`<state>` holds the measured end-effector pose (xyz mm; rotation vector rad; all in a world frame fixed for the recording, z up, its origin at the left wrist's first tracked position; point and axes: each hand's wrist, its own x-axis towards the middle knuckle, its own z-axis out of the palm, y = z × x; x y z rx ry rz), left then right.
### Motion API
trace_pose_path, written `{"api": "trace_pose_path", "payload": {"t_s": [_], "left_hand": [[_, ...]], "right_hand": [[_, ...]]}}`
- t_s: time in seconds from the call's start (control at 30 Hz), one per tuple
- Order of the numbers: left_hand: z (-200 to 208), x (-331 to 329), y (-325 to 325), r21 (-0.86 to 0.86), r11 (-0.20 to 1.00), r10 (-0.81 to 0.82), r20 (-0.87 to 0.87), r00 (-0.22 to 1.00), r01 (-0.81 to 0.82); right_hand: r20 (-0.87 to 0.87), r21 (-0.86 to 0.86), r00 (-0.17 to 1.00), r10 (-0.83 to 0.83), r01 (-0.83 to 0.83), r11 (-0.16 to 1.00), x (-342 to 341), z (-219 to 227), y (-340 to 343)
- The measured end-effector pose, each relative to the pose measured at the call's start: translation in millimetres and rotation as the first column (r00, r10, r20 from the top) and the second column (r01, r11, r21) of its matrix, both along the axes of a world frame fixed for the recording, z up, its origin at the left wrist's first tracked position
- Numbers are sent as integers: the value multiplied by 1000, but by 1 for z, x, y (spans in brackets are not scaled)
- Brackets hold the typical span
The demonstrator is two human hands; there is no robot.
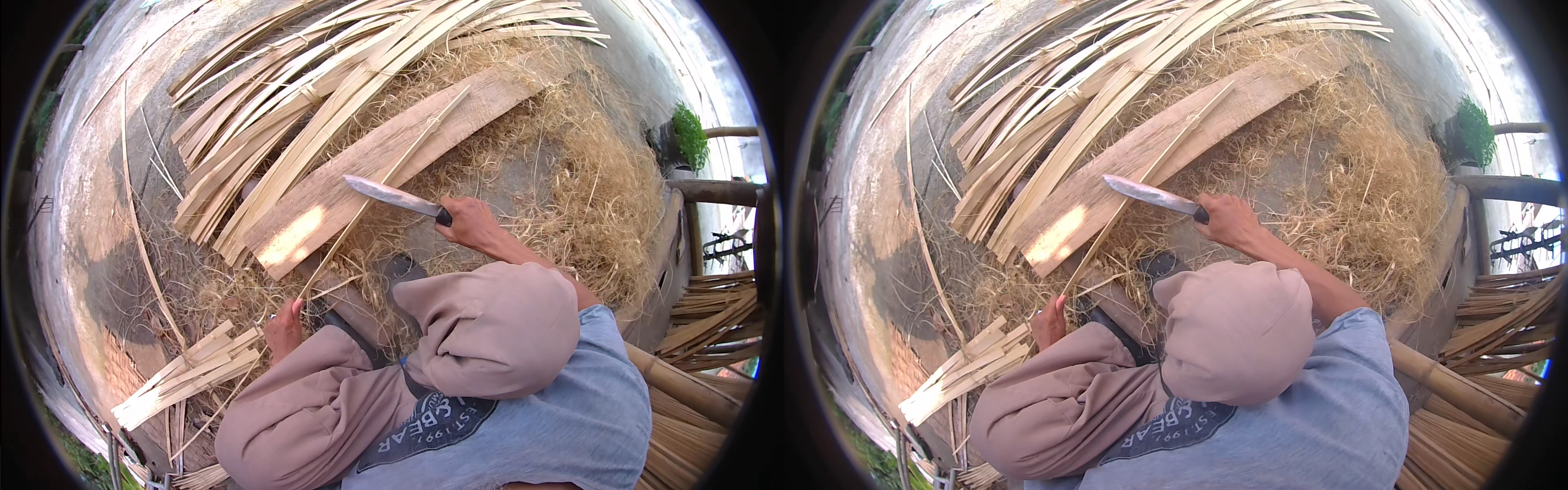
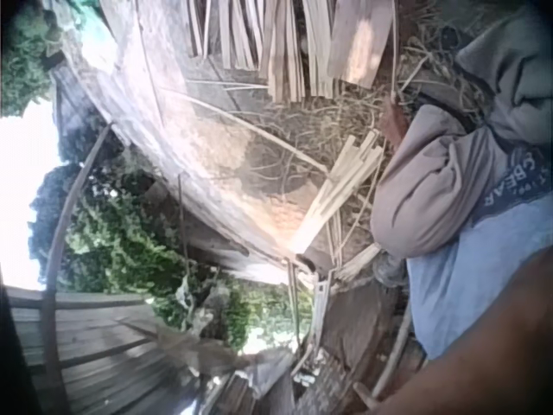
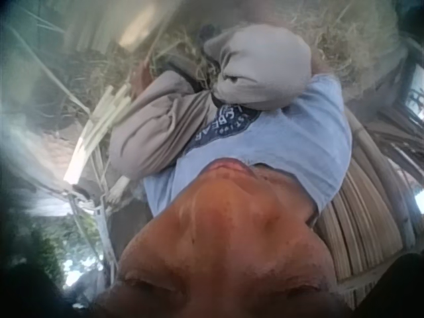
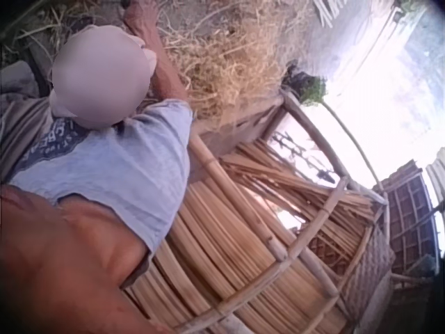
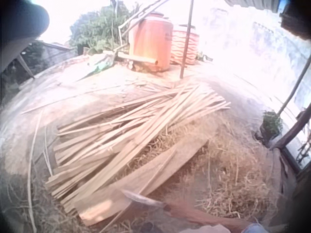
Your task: The person splits long bamboo strips into thinner slats using a knife and a wooden board. The person repeatedly positions the bamboo, strikes it with the knife, and separates the resulting slats.
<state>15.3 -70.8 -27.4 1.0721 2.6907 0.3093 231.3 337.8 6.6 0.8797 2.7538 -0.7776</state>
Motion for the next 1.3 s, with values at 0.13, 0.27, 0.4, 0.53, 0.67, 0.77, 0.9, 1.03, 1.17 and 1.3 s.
{"api": "trace_pose_path", "payload": {"t_s": [0.13,0.27,0.4,0.53,0.67,0.77,0.9,1.03,1.17,1.3], "left_hand": [[-4,-10,-8,23,998,-62,-51,997,64],[-6,-9,-8,7,998,-66,-48,997,67],[-8,0,-31,-57,996,-83,-135,987,76],[-19,4,-48,-147,986,-113,-220,969,82],[-4,1,-43,-107,987,-139,-186,973,120],[-14,2,-49,-33,996,-90,-200,976,85],[-2,8,-54,23,995,-90,-121,989,94],[16,9,-57,10,998,-62,-62,996,63],[33,6,-30,14,998,-57,-7,998,57],[43,8,-13,-64,998,29,84,996,-23]], "right_hand": [[37,129,968,-250,243,961,11,-2,77],[-24,238,880,-474,466,852,33,-10,179],[16,167,928,-372,364,916,13,7,152],[70,88,992,109,-115,989,0,21,46],[121,156,881,-458,439,885,40,10,164],[3,208,860,-510,498,842,42,29,189],[55,81,981,-185,180,980,21,21,79],[-74,76,985,-157,163,984,27,-32,49],[-41,299,938,-343,339,892,27,-20,130],[-22,200,986,-166,167,965,3,-2,107]]}}
